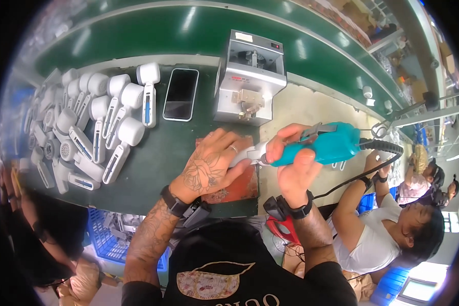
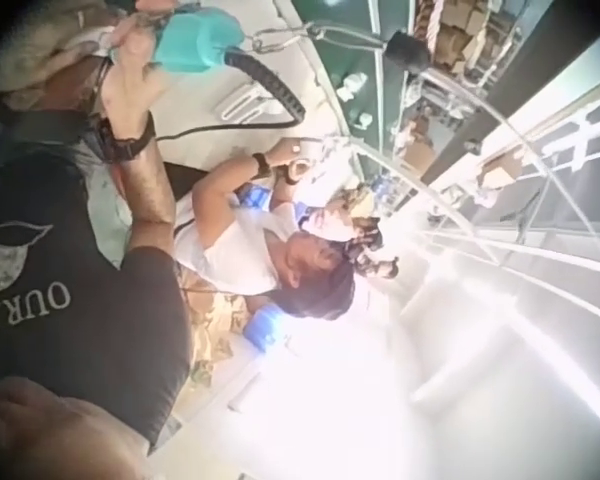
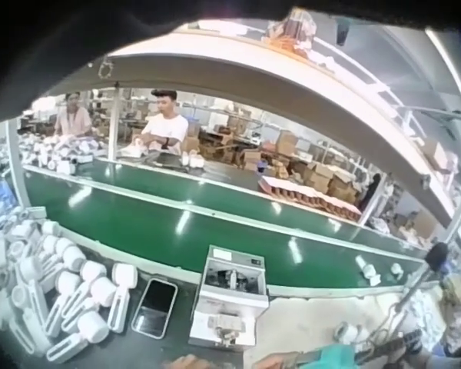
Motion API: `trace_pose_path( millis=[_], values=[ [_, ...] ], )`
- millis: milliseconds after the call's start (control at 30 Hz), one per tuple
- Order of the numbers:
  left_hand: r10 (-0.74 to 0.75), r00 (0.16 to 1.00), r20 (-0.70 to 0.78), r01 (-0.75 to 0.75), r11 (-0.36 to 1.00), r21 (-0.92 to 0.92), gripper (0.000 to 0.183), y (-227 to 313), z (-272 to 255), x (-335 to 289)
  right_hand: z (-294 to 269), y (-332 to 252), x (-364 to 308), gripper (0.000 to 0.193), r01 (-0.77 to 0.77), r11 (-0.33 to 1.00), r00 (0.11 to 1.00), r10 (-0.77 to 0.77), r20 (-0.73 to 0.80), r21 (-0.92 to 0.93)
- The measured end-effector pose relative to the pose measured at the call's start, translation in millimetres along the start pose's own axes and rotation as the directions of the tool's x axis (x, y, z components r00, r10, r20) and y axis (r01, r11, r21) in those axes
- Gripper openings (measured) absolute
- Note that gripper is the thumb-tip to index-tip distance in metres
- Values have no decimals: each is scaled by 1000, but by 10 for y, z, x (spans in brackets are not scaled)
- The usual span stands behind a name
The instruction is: Assembling handheld electronic devices using an electric screwdriver on an assembly line.
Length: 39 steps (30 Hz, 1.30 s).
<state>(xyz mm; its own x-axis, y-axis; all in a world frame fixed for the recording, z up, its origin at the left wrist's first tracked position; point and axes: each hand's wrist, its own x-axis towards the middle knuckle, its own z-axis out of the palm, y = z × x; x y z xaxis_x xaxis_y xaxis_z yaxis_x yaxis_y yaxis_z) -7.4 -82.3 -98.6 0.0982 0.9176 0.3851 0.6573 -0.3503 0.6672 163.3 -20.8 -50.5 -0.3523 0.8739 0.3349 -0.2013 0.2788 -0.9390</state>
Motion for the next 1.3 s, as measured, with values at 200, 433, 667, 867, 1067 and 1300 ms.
trace_pose_path(
  millis=[200, 433, 667, 867, 1067, 1300],
  values=[
    [97, 995, -9, -96, 992, 81, 41, 19, -129, 33, 85, -70, -55, 60, -89, 995, 996, 90, -11, 54],
    [24, 999, 45, -29, 993, 115, 50, 115, -5, -88, 31, 120, -253, 53, -56, 975, 998, 55, 7, 216],
    [103, 995, 0, -103, 989, 104, 46, 83, -62, -137, -95, 34, -220, 63, -164, 984, 978, 172, -116, 75],
    [175, 984, -10, -164, 937, 308, 50, 273, -101, -578, -457, -331, -5, 69, 177, 945, 917, -57, -395, 274],
    [-364, 684, -632, 460, 888, -12, 42, 33, -1209, -1024, -469, -224, -66, 58, 165, 974, 855, -63, -515, 154],
    [-609, 109, -786, 270, 779, -566, 38, -994, -2772, -1735, -349, -83, 3, 45, 140, 936, 874, -270, -404, -324]
  ],
)
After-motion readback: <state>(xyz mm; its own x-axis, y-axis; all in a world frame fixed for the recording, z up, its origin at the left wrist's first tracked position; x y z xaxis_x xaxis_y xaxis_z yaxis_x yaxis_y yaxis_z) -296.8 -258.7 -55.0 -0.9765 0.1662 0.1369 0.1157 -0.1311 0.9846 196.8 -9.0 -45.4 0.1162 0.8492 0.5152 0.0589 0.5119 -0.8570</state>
